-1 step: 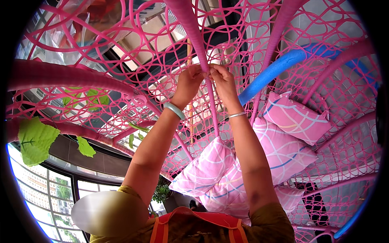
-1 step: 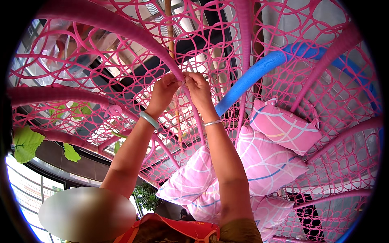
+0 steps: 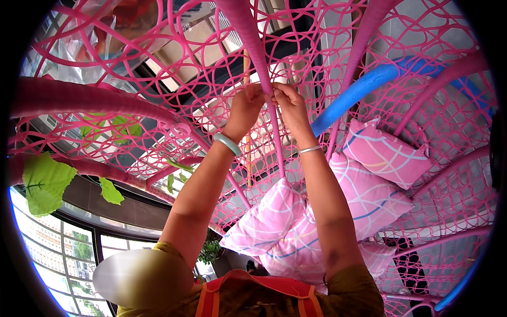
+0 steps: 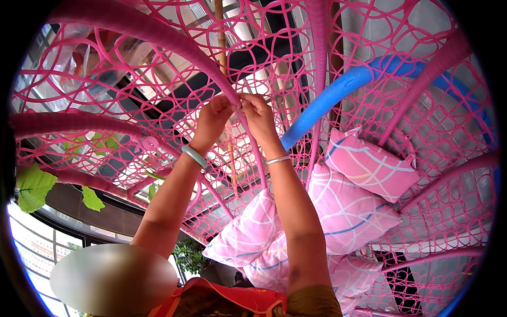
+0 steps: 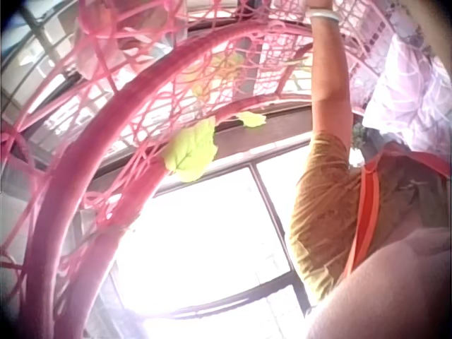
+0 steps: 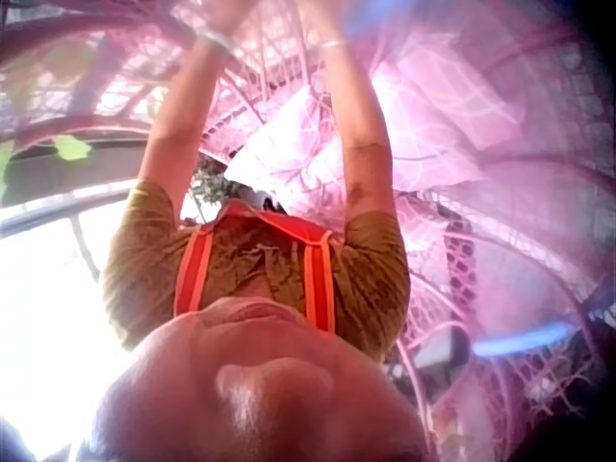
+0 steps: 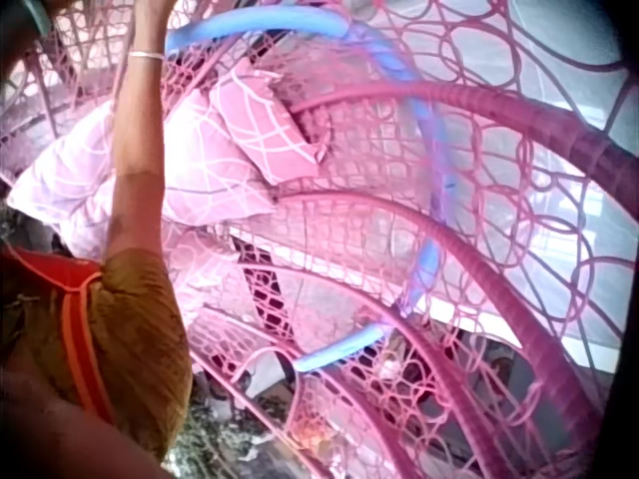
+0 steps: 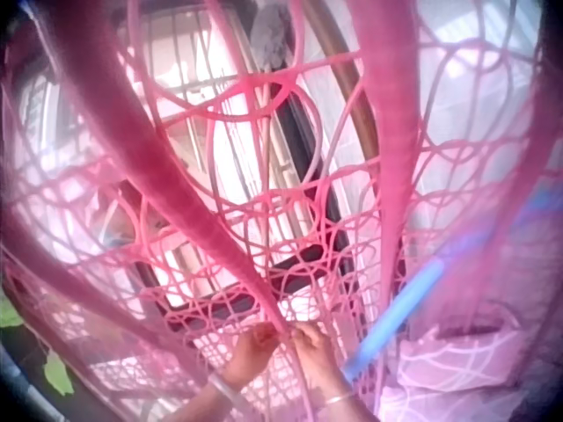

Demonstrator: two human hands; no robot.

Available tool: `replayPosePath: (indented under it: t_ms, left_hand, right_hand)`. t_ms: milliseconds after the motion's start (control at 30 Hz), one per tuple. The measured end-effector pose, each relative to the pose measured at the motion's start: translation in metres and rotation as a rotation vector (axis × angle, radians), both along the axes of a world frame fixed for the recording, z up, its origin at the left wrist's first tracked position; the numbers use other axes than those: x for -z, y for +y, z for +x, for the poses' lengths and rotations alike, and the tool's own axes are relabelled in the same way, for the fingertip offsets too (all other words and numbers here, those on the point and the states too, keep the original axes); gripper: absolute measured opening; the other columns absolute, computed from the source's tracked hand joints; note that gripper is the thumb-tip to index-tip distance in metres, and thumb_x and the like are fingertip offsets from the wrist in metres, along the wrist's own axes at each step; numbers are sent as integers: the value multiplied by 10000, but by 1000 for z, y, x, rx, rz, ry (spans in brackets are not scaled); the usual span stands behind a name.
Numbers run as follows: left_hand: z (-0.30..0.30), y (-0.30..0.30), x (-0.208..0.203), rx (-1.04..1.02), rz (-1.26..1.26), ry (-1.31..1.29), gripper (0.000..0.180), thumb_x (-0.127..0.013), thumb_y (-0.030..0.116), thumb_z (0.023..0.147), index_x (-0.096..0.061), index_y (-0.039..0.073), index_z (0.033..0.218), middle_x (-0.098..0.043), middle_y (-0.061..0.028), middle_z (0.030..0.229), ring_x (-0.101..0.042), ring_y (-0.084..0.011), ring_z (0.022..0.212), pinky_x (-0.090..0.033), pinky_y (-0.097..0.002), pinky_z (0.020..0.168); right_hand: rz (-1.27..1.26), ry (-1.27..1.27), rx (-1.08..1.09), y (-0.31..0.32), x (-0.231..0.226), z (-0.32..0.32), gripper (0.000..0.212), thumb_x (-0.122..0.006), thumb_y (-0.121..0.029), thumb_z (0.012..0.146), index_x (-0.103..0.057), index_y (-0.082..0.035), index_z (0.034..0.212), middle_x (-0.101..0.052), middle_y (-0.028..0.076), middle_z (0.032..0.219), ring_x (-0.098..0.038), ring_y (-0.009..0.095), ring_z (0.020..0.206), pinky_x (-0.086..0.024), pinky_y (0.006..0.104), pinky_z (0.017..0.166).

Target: The person uses yellow tape and wire to secure the frame joints of a pink woven hanging chair.

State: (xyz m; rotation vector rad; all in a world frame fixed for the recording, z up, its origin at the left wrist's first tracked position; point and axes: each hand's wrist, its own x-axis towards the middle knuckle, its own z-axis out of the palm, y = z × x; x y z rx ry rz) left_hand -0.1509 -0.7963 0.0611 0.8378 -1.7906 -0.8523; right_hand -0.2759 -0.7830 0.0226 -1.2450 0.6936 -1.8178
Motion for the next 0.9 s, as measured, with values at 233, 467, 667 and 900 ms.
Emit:
replayPosePath:
  t_ms: [233, 467, 667, 900]
  left_hand:
    - [-4, 4, -2, 15, 28, 50, 248, -548, -6, 820, -538, -68, 1059, -625, -107, 939, -589, -133, 841, -464, -239, 743]
    - [4, 2, -15, 168, 116, 15, 277, -509, -16, 837, -515, -58, 1111, -616, -97, 998, -572, -129, 920, -440, -240, 820]
    - [6, 11, -27, 63, 56, -142, 267, -486, -3, 825, -539, -43, 1084, -630, -71, 970, -573, -113, 907, -437, -240, 814]
    - [3, 14, -24, -15, -7, -80, 293, -461, -47, 797, -569, -40, 1069, -635, -79, 865, -564, -105, 794, -451, -256, 708]
  right_hand:
    - [-43, 263, -31, -5, -9, -12, 268, -589, -74, 775, -574, -21, 1037, -466, 31, 835, -469, 115, 735, -414, 252, 675]
    - [-67, 398, -144, -12, -12, -24, 309, -599, -81, 771, -557, -27, 1072, -481, 9, 789, -472, 101, 702, -424, 248, 649]
    - [-40, 504, -127, -20, -13, -28, 371, -635, -75, 709, -572, -19, 1070, -493, 24, 781, -475, 106, 679, -421, 252, 621]
    - [-22, 526, -82, -13, -18, -23, 260, -614, -16, 735, -576, -15, 992, -507, -12, 777, -491, 67, 691, -412, 213, 590]
